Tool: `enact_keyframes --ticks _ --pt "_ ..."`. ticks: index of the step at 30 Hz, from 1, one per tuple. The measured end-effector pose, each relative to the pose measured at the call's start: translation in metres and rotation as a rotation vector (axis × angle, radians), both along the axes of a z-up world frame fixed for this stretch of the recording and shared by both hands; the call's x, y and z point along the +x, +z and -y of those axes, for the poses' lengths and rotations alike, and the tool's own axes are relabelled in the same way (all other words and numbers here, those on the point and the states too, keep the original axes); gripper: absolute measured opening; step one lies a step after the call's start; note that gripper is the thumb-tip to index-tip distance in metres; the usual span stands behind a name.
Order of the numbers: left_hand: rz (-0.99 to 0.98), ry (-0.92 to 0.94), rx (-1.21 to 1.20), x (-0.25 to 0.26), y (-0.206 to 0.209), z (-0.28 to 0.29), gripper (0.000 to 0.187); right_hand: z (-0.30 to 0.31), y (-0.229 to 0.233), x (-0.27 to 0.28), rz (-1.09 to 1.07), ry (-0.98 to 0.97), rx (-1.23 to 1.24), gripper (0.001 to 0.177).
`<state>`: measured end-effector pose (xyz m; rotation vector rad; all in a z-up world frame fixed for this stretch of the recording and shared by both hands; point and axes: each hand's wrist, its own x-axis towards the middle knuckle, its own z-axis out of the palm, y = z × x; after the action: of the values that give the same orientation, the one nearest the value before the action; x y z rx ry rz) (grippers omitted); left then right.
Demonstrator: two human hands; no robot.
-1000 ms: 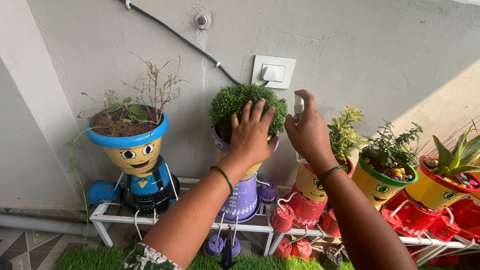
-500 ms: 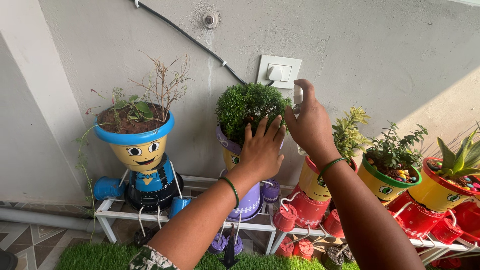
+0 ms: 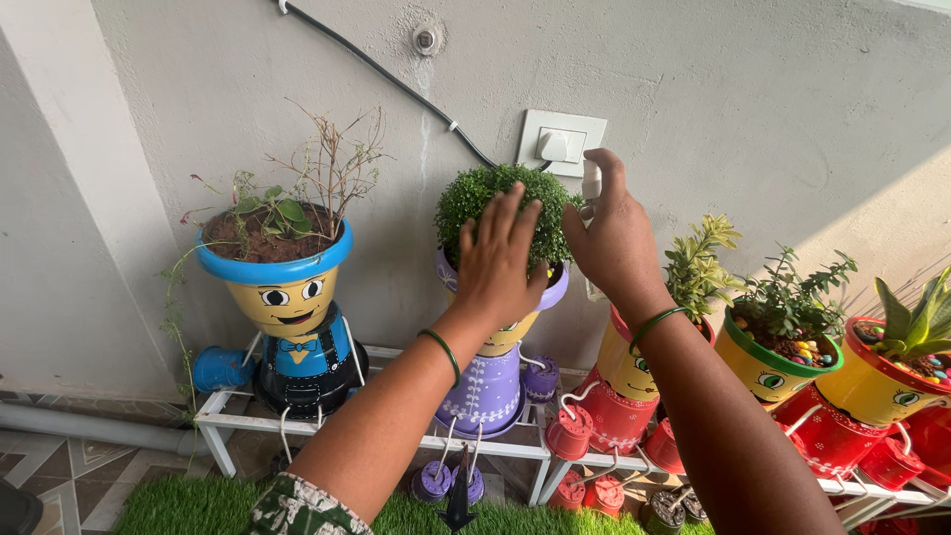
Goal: The person trims a small potted plant using shears, then sprays it with a spray bottle, and finally trims another small plant. The task involves careful cutting and misting of the plants.
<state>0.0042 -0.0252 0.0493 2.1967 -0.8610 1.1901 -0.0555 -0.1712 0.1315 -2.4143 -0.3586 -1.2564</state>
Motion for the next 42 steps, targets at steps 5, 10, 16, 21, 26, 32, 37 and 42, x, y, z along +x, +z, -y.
enact_keyframes --ticks 5,10,16,21,26,32,37,42 --pt "-0.245 0.099 -0.42 0.036 -0.002 -0.014 0.089 -0.007 -0.004 0.003 -0.145 -0.072 0.027 0.06" --pt "-0.614 -0.182 -0.731 0.072 -0.014 -0.018 0.103 -0.014 -0.005 0.002 -0.147 -0.063 -0.049 0.058" --pt "-0.364 -0.266 -0.513 0.061 -0.032 -0.003 0.096 -0.023 -0.001 0.001 -0.153 -0.049 -0.039 0.06" --pt "-0.43 -0.142 -0.314 0.03 -0.024 0.001 0.097 -0.026 -0.002 0.001 -0.136 -0.076 -0.089 0.059" --pt "-0.403 -0.07 -0.178 0.02 -0.025 0.001 0.104 -0.028 -0.003 0.003 -0.12 -0.098 -0.135 0.057" --pt "-0.397 -0.077 -0.128 0.017 -0.028 0.001 0.107 -0.033 0.002 0.006 -0.052 -0.09 -0.146 0.058" --pt "-0.379 -0.079 -0.104 0.012 -0.032 0.0 0.109 -0.036 0.003 0.004 -0.059 -0.09 -0.205 0.056" --pt "-0.349 -0.071 -0.083 0.007 -0.033 0.0 0.109 -0.045 0.003 0.001 -0.121 -0.136 -0.249 0.056"
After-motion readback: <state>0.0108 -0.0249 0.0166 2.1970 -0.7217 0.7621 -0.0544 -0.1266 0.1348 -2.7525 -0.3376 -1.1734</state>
